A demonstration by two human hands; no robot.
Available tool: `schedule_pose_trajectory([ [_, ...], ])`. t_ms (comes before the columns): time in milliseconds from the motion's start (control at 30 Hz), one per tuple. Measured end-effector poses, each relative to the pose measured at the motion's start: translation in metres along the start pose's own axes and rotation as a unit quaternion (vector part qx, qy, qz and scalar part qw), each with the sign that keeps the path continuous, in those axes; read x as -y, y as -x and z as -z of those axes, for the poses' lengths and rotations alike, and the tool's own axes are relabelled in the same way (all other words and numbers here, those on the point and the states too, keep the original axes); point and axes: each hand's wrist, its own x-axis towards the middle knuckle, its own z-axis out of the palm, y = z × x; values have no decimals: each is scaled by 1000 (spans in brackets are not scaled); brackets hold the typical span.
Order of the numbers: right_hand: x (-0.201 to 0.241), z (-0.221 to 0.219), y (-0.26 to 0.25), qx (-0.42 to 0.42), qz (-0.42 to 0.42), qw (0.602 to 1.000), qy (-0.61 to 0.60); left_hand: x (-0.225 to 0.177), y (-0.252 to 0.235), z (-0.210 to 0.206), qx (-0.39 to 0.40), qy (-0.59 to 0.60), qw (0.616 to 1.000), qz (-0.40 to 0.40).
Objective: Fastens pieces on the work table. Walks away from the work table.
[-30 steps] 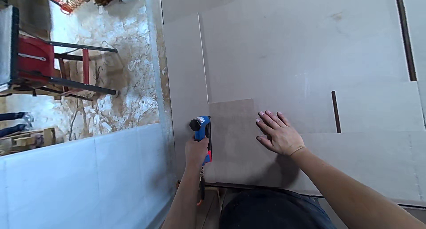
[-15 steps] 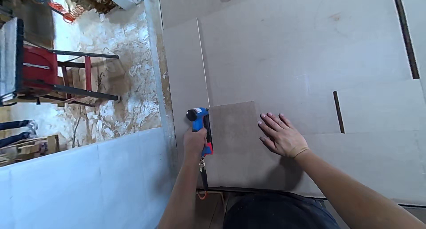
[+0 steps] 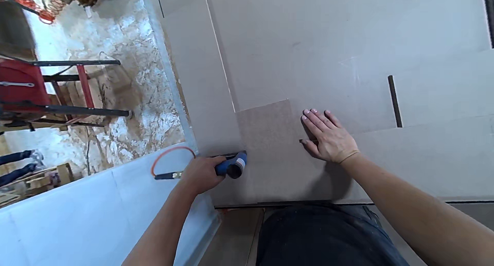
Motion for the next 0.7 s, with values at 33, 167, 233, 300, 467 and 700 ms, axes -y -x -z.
schedule_pose_trajectory([
  [33, 0, 0, 0, 1, 1, 1000, 4, 0, -3, 0, 3, -19, 1000, -11],
  [167, -1, -2, -1, 2, 1, 1000, 14, 7, -13, 6, -3, -10, 1000, -25],
  [233, -2, -2, 0, 1, 2, 1000, 9, 10, -17, 8, -3, -10, 999, -34],
  [300, -2, -2, 0, 1, 1, 1000, 2, 12, -20, 8, -3, -3, 999, -43],
  [467, -1, 0, 0, 1, -7, 1000, -5, 4, -26, 7, 29, -10, 998, -46],
  [700, -2, -1, 1, 3, -6, 1000, -5, -21, -28, 12, 43, 0, 999, -32],
])
